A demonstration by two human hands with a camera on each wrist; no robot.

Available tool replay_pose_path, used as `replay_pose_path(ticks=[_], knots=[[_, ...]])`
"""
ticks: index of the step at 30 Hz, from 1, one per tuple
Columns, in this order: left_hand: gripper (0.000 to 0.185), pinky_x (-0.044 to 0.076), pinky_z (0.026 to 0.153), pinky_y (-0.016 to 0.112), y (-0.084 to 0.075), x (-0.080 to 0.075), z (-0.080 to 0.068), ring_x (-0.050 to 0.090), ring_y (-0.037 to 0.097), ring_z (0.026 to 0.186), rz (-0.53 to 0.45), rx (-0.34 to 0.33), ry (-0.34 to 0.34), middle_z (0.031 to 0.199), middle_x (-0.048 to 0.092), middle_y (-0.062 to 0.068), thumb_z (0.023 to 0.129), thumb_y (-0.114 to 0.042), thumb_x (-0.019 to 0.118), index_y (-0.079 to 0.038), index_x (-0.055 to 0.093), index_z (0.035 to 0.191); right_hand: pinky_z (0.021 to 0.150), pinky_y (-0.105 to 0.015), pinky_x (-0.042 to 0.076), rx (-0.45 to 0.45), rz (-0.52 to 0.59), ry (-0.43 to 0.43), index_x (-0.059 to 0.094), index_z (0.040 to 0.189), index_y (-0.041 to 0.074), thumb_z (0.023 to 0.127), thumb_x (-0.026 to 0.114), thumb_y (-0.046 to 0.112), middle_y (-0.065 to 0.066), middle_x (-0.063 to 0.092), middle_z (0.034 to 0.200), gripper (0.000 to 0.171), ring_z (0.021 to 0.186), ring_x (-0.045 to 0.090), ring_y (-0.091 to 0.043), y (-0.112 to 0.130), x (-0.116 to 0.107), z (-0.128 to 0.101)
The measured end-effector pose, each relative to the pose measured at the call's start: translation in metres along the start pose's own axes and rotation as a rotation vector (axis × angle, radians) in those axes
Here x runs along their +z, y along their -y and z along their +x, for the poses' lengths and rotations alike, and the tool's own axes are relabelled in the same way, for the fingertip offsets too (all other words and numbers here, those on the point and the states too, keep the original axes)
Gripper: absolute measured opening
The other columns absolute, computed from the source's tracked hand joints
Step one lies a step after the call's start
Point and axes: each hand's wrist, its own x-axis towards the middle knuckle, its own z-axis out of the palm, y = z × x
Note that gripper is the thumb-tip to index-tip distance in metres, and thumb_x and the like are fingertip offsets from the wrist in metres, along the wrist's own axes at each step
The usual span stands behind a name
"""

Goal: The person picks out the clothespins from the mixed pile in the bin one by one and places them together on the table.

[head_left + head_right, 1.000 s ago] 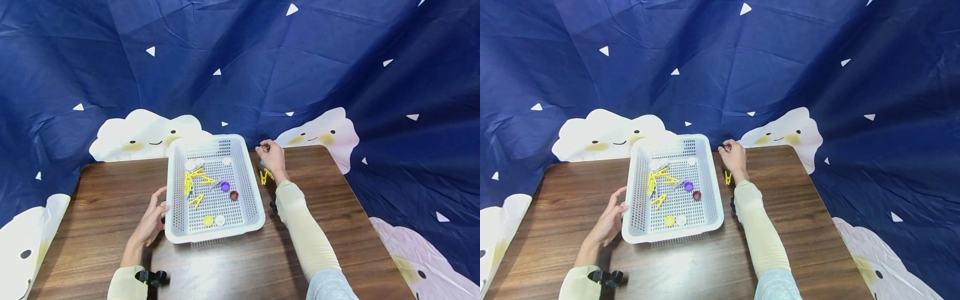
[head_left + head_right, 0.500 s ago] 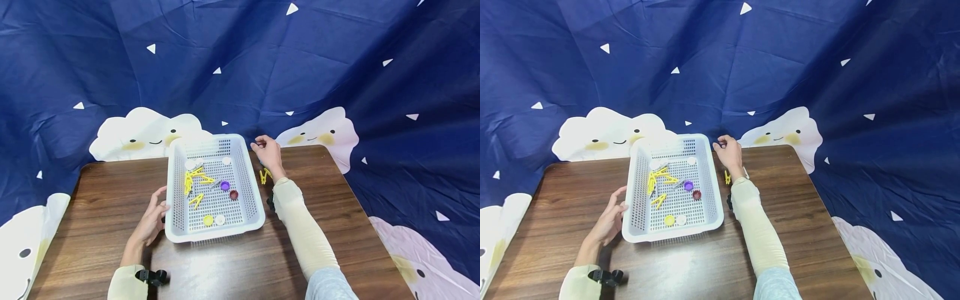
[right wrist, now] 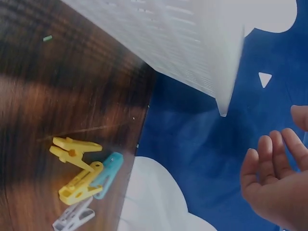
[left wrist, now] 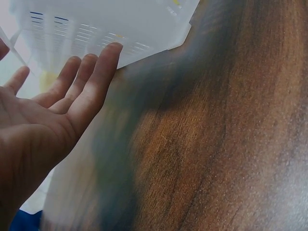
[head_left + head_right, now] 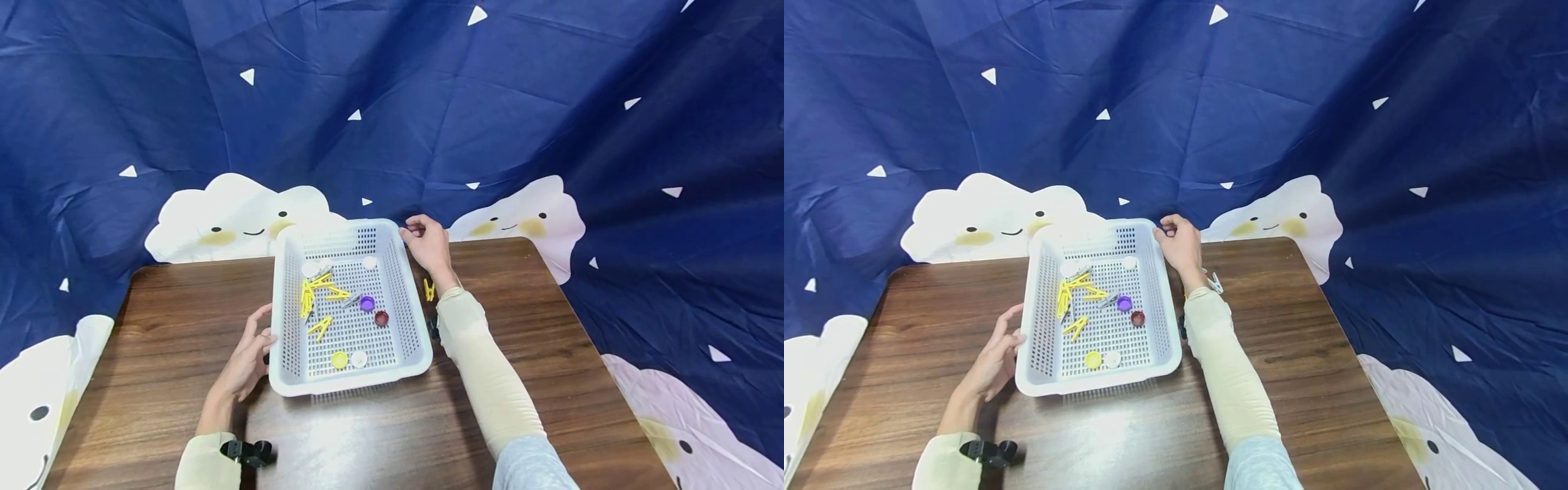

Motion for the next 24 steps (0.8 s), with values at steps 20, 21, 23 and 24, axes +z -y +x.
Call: replay_pose_path(ticks=[20,21,23,24], knots=[[0.06,0.052,0.083,0.058,0.0,-0.001,0.001,0.059,0.024,0.121,0.0,0.011,0.005,0.155,0.03,0.031,0.106,-0.015,0.04,-0.032,0.012,0.157,0.084,-0.037,0.05,-0.037,0.038,-0.01,0.072,0.113,0.0,0.091,0.075,0.019,-0.011,0.072,0.102,0.029,0.092,0.066,-0.023,0.023,0.001,0.002],[0.06,0.052,0.083,0.058,0.0,-0.001,0.001,0.059,0.024,0.121,0.0,0.01,0.005,0.155,0.029,0.031,0.106,-0.015,0.04,-0.032,0.012,0.157,0.085,-0.037,0.05,-0.035,0.04,-0.005,0.073,0.113,0.001,0.091,0.075,0.02,-0.011,0.072,0.103,0.029,0.093,0.066,-0.023,0.024,0.002,0.002],[0.06,0.052,0.083,0.058,0.0,-0.001,0.0,0.059,0.024,0.121,-0.001,0.008,0.004,0.155,0.029,0.031,0.106,-0.016,0.04,-0.033,0.012,0.157,0.085,-0.038,0.05,-0.029,0.043,0.006,0.073,0.113,0.002,0.092,0.075,0.02,-0.011,0.072,0.104,0.028,0.093,0.066,-0.023,0.026,0.004,0.001],[0.06,0.053,0.083,0.058,0.0,-0.001,0.0,0.059,0.024,0.121,-0.003,0.008,0.002,0.155,0.03,0.031,0.106,-0.016,0.04,-0.033,0.012,0.156,0.085,-0.038,0.05,-0.028,0.043,0.014,0.073,0.114,0.002,0.092,0.074,0.02,-0.011,0.072,0.104,0.028,0.094,0.066,-0.023,0.026,0.006,0.0]])
